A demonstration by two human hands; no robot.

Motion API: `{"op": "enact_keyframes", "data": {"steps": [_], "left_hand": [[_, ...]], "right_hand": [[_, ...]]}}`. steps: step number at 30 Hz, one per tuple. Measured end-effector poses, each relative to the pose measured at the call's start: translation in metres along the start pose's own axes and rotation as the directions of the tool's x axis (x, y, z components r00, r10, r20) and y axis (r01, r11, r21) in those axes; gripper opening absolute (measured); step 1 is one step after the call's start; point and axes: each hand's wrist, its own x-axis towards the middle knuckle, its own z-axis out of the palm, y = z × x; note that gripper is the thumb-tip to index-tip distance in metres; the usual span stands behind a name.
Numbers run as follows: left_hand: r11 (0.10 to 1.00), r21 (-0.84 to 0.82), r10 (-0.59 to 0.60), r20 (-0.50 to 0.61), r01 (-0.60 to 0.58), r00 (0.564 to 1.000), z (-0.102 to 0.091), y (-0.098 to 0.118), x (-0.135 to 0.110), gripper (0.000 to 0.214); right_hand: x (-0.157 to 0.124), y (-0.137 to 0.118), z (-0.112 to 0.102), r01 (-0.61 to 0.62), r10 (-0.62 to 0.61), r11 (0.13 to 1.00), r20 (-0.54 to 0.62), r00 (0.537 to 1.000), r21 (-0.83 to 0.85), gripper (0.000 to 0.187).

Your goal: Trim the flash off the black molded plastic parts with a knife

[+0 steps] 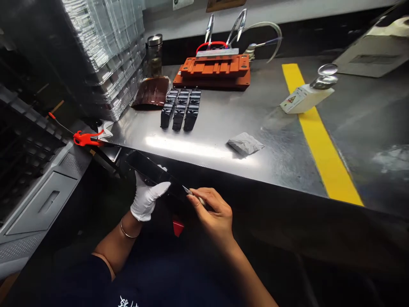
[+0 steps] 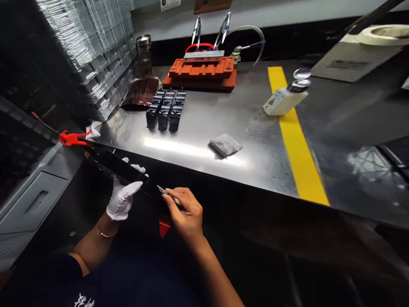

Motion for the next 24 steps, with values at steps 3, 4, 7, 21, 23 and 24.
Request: {"op": "enact_keyframes", "data": {"steps": [3, 4, 7, 21, 23, 24], "left_hand": [[0.999, -0.012, -0.053, -0.015, 0.053, 0.998, -0.002, 0.005, 0.000, 0.067], [0.993, -0.048, -0.105, 0.009, 0.106, 0.994, -0.002, 0.007, -0.001, 0.064], [0.931, -0.161, -0.297, 0.181, 0.327, 0.937, 0.000, 0.011, -0.007, 0.056], [0.903, -0.159, -0.396, 0.051, 0.399, 0.917, -0.014, 0.002, 0.019, 0.034], [0.900, -0.142, -0.407, 0.069, 0.413, 0.911, -0.014, 0.002, 0.018, 0.035], [0.898, -0.132, -0.413, 0.072, 0.419, 0.908, -0.014, 0.002, 0.018, 0.036]], "right_hand": [[0.000, 0.011, 0.003, -0.012, 0.012, 1.000, 0.001, 1.000, -0.010, 0.008], [0.001, 0.016, 0.004, -0.028, 0.027, 0.999, -0.019, 0.999, -0.022, 0.008], [0.009, 0.025, 0.003, -0.110, 0.103, 0.993, -0.118, 0.988, -0.051, 0.011], [0.001, -0.022, -0.012, 0.107, -0.113, 0.994, 0.360, 0.926, 0.035, 0.011], [0.000, -0.022, -0.012, 0.102, -0.101, 0.995, 0.374, 0.922, 0.016, 0.011], [0.000, -0.022, -0.012, 0.094, -0.089, 0.996, 0.380, 0.921, 0.003, 0.011]]}}
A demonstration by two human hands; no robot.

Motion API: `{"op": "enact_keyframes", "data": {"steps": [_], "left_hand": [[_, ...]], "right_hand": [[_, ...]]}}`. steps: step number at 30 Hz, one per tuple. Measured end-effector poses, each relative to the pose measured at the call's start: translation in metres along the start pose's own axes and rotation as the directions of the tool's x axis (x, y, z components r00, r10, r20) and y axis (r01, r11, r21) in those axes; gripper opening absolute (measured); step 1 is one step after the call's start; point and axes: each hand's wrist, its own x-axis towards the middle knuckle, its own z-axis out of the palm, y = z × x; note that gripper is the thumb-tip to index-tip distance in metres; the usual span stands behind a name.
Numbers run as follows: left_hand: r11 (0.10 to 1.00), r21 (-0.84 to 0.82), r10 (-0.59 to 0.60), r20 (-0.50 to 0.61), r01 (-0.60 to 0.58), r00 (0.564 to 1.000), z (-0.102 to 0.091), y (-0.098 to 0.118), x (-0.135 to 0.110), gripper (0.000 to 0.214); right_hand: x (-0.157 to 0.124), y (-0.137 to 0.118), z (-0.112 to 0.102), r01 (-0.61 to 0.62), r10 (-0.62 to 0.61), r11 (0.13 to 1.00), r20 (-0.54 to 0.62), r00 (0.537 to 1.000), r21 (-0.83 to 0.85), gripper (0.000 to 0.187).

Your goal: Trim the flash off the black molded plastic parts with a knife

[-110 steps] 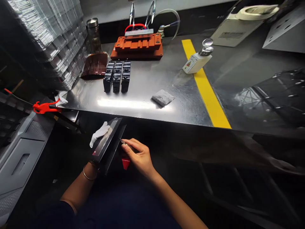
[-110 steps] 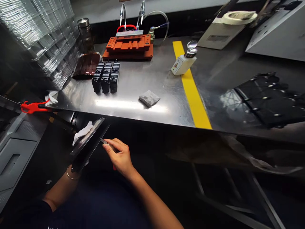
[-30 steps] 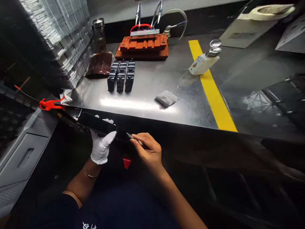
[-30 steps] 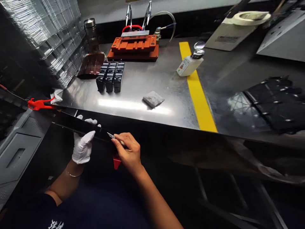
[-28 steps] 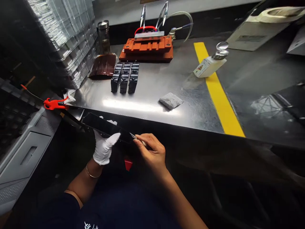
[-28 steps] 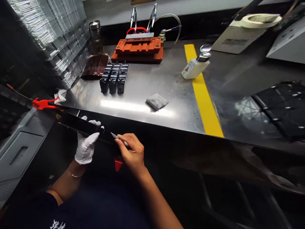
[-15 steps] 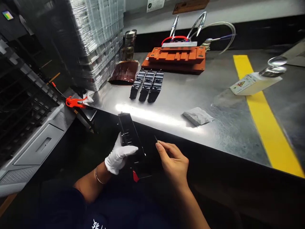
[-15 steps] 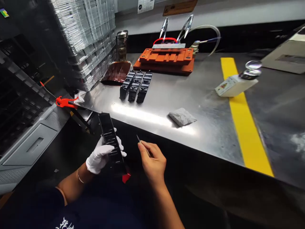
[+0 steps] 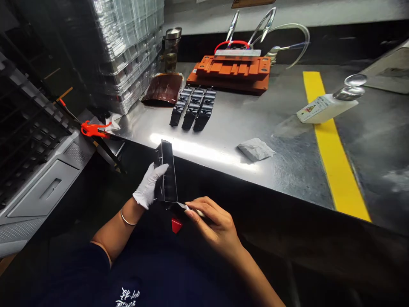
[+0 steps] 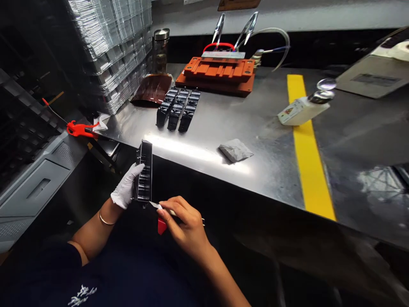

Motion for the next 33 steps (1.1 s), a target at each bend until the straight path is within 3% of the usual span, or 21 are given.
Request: {"op": "enact_keyframes", "data": {"steps": [14, 20, 28, 33], "left_hand": [[0.980, 0.190, 0.052, 0.067, -0.064, 0.996, 0.004, 0.000, -0.004, 0.035], [0.965, 0.264, -0.050, 0.161, 0.006, 0.986, 0.009, -0.002, -0.015, 0.033], [0.942, 0.335, -0.153, 0.332, 0.036, 0.931, 0.005, -0.006, -0.032, 0.050], [0.924, 0.323, -0.339, 0.445, 0.205, 0.829, -0.012, -0.005, -0.035, 0.054]], "right_hand": [[-0.006, 0.001, -0.002, -0.060, 0.060, 0.998, 0.038, 0.997, -0.006, 0.012], [0.012, 0.015, -0.007, -0.043, 0.041, 0.999, -0.076, 0.996, -0.019, 0.011], [0.050, 0.043, -0.026, -0.103, 0.079, 0.990, -0.240, 0.968, -0.091, 0.017], [0.055, 0.045, -0.039, -0.121, 0.094, 0.988, -0.253, 0.963, -0.091, 0.019]]}}
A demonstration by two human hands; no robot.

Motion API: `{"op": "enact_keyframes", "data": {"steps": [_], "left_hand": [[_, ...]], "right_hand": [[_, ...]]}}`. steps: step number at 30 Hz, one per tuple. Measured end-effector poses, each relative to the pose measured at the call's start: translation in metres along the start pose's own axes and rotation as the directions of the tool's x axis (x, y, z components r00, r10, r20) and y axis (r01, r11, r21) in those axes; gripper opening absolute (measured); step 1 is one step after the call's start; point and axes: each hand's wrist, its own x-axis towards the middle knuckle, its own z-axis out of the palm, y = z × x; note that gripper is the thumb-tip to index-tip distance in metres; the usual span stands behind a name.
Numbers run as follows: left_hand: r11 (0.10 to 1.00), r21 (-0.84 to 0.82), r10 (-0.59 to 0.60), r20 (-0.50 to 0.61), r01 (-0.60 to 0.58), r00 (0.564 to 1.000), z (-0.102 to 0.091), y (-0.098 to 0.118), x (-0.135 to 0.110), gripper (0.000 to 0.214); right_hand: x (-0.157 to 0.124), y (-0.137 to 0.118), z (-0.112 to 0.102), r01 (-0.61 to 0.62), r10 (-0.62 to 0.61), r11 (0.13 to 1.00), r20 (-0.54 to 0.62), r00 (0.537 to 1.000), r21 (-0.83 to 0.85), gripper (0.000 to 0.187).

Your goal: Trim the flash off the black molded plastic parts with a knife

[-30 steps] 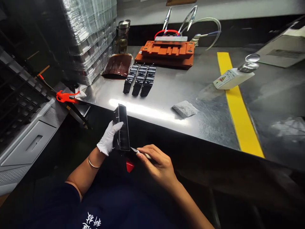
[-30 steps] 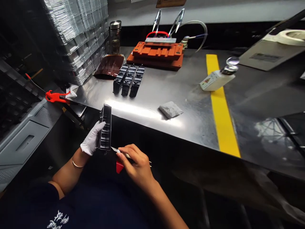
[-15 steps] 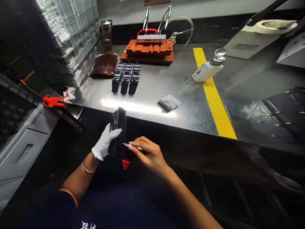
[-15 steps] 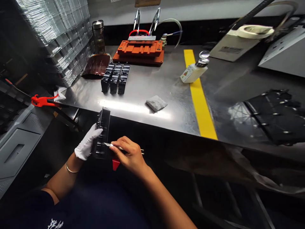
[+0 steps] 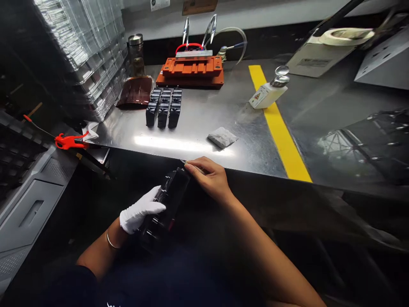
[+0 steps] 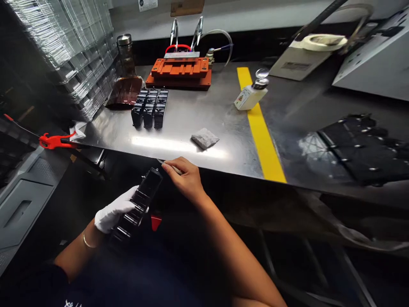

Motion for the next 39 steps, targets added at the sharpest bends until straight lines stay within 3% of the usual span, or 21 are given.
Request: {"op": "enact_keyframes", "data": {"steps": [4, 7, 16, 19, 21, 23, 25, 27, 29, 31, 33, 35, 39], "left_hand": [[0.981, -0.168, -0.083, 0.089, 0.097, 0.993, -0.020, -0.003, -0.002, 0.046], [0.970, -0.198, -0.114, 0.127, 0.138, 0.985, -0.029, -0.006, -0.003, 0.050], [0.976, -0.047, -0.205, 0.153, 0.214, 0.967, -0.023, 0.000, -0.009, 0.051], [0.955, -0.006, -0.291, 0.191, 0.298, 0.938, -0.022, 0.001, -0.009, 0.054], [0.930, -0.024, -0.348, 0.256, 0.366, 0.902, -0.024, -0.001, -0.008, 0.054], [0.905, -0.059, -0.380, 0.333, 0.422, 0.863, -0.026, -0.006, -0.008, 0.056], [0.896, -0.101, -0.369, 0.369, 0.432, 0.853, -0.026, -0.011, -0.007, 0.061], [0.905, -0.150, -0.327, 0.352, 0.397, 0.877, -0.024, -0.015, -0.007, 0.066], [0.935, -0.164, -0.260, 0.288, 0.315, 0.922, -0.020, -0.017, -0.006, 0.063], [0.972, -0.098, -0.193, 0.185, 0.214, 0.964, -0.015, -0.016, -0.005, 0.054], [0.992, 0.000, -0.128, 0.078, 0.128, 0.989, -0.011, -0.013, -0.004, 0.050], [0.993, 0.093, -0.072, 0.006, 0.071, 0.997, -0.008, -0.010, -0.003, 0.050], [0.979, 0.203, -0.012, -0.040, 0.020, 0.999, -0.005, -0.007, -0.002, 0.056]], "right_hand": [[-0.004, -0.016, -0.017, 0.099, -0.102, 0.995, 0.159, 0.982, 0.021, 0.016], [-0.003, -0.027, -0.030, 0.150, -0.139, 0.989, 0.342, 0.929, -0.008, 0.016], [0.013, -0.037, -0.054, 0.240, -0.156, 0.969, 0.610, 0.777, -0.059, 0.025], [0.018, -0.040, -0.055, 0.260, -0.165, 0.965, 0.670, 0.724, -0.042, 0.027], [0.019, -0.039, -0.054, 0.246, -0.176, 0.969, 0.679, 0.713, -0.007, 0.029], [0.018, -0.036, -0.052, 0.189, -0.166, 0.981, 0.665, 0.728, 0.037, 0.030], [0.014, -0.031, -0.047, 0.093, -0.135, 0.991, 0.633, 0.762, 0.100, 0.031], [0.009, -0.026, -0.039, -0.001, -0.086, 0.988, 0.560, 0.824, 0.152, 0.031], [0.003, -0.023, -0.029, -0.055, -0.011, 0.987, 0.409, 0.913, 0.148, 0.032], [-0.003, -0.023, -0.020, -0.072, 0.048, 0.993, 0.249, 0.967, 0.089, 0.034], [-0.008, -0.026, -0.014, -0.056, 0.054, 0.998, 0.194, 0.980, 0.007, 0.036], [-0.013, -0.030, -0.011, -0.018, 0.035, 0.997, 0.213, 0.976, -0.078, 0.034], [-0.021, -0.036, -0.009, 0.039, 0.006, 0.982, 0.237, 0.971, -0.185, 0.029]]}}
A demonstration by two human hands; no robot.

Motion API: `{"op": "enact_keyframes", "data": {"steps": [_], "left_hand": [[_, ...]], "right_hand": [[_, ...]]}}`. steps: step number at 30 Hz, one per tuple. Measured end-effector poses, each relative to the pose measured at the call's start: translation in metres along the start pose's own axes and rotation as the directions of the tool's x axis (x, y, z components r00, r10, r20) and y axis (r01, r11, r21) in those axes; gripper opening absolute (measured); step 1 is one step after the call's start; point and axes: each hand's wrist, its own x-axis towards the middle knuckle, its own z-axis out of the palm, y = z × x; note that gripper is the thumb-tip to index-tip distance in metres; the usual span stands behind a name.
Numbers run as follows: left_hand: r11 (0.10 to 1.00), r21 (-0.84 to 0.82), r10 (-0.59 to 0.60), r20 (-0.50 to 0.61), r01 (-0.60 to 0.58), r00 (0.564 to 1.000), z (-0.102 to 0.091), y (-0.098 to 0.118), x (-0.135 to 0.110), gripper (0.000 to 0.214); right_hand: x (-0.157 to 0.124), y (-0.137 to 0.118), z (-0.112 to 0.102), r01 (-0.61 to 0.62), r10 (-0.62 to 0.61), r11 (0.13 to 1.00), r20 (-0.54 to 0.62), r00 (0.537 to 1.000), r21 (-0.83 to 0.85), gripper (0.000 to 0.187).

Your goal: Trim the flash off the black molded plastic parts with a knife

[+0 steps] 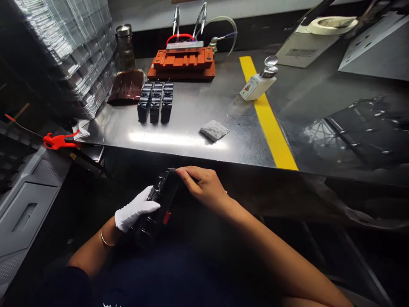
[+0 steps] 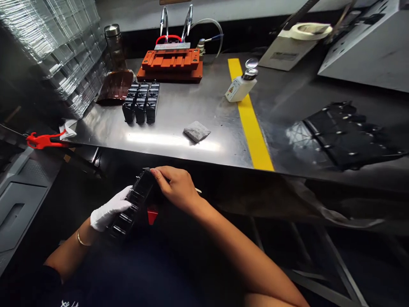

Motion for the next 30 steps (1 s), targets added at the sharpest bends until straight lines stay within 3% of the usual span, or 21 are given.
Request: {"op": "enact_keyframes", "data": {"steps": [5, 8, 12, 14, 17, 19, 24, 27, 30], "left_hand": [[0.999, 0.003, -0.033, 0.012, 0.033, 0.999, 0.004, 0.000, 0.001, 0.063], [0.999, -0.003, -0.047, 0.013, 0.047, 0.999, 0.004, -0.002, 0.002, 0.064], [1.000, 0.028, 0.011, 0.010, -0.011, 1.000, 0.003, -0.005, 0.005, 0.059], [0.991, 0.114, 0.082, -0.089, -0.072, 0.993, 0.003, -0.006, 0.007, 0.055], [0.945, 0.307, 0.216, -0.317, -0.116, 0.924, 0.002, -0.010, 0.010, 0.066], [0.888, 0.434, 0.340, -0.398, -0.152, 0.852, 0.000, -0.015, 0.011, 0.074], [0.637, 0.714, 0.638, -0.274, -0.292, 0.720, -0.012, -0.029, 0.009, 0.075], [0.538, 0.794, 0.681, -0.211, -0.283, 0.701, -0.018, -0.032, 0.009, 0.075], [0.526, 0.799, 0.681, -0.190, -0.292, 0.707, -0.020, -0.033, 0.009, 0.075]], "right_hand": [[-0.008, -0.001, 0.004, 0.049, -0.051, 0.991, -0.016, 0.999, -0.122, 0.032], [-0.010, -0.001, 0.003, 0.086, -0.081, 0.981, 0.038, 0.996, -0.174, 0.033], [-0.010, 0.000, -0.004, 0.111, -0.106, 0.989, 0.061, 0.993, -0.095, 0.032], [-0.009, 0.000, -0.009, 0.117, -0.117, 0.993, -0.006, 0.993, -0.033, 0.031], [-0.008, -0.002, -0.016, 0.183, -0.189, 0.981, -0.106, 0.976, -0.062, 0.030], [-0.010, -0.004, -0.019, 0.269, -0.284, 0.950, -0.078, 0.956, -0.162, 0.029], [-0.013, -0.008, -0.022, 0.364, -0.370, 0.831, 0.070, 0.926, -0.420, 0.045], [-0.015, -0.007, -0.023, 0.398, -0.368, 0.817, 0.154, 0.917, -0.417, 0.048], [-0.015, -0.007, -0.024, 0.448, -0.405, 0.799, 0.191, 0.894, -0.401, 0.048]]}}
